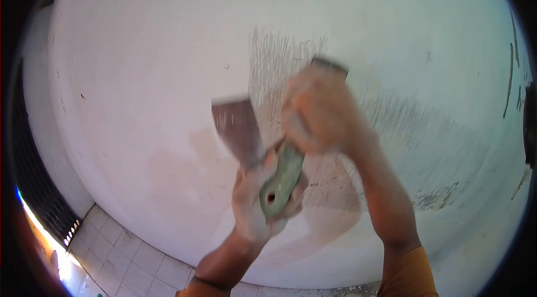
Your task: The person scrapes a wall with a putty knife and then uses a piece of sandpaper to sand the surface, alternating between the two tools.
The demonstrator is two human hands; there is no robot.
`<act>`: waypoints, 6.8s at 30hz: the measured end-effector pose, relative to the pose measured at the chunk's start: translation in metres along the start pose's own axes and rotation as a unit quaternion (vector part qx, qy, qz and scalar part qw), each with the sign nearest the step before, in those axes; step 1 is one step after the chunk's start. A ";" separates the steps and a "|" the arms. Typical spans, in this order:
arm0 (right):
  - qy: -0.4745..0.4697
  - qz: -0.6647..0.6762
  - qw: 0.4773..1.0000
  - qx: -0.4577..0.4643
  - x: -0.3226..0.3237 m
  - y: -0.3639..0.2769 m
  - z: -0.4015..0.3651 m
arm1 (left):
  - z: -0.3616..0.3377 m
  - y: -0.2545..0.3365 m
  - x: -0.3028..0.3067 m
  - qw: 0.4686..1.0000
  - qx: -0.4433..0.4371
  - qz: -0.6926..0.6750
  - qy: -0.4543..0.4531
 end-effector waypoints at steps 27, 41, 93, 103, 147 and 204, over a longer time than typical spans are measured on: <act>-0.052 -0.006 0.999 -0.005 -0.027 -0.014 -0.038 | -0.020 -0.029 0.029 1.000 0.018 0.016 0.006; 0.183 0.393 0.628 -0.646 -0.217 -0.200 -0.437 | -0.284 -0.223 0.263 0.891 0.338 0.195 0.231; 0.358 0.377 0.623 -0.585 0.020 -0.028 -0.142 | 0.050 0.021 -0.135 0.512 -0.551 0.501 -0.429; 0.396 0.367 0.624 -0.565 0.022 -0.027 -0.135 | 0.053 0.032 -0.135 0.558 -0.562 0.459 -0.403; 0.020 0.678 0.165 -0.716 -0.261 -0.268 -0.410 | -0.185 -0.239 0.248 0.714 0.123 0.650 -0.229; 0.312 0.629 0.421 -0.575 -0.212 -0.153 -0.222 | -0.018 -0.035 0.054 0.464 -0.348 0.609 -0.541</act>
Point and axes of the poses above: each hand's wrist, its own z-axis towards the middle knuckle, its own x-axis out of the back of the hand, y = z × x, the point moved 9 cm from there along z, towards the middle knuckle, and after that the axes turned 3 degrees about z, right-handed, at the moved point
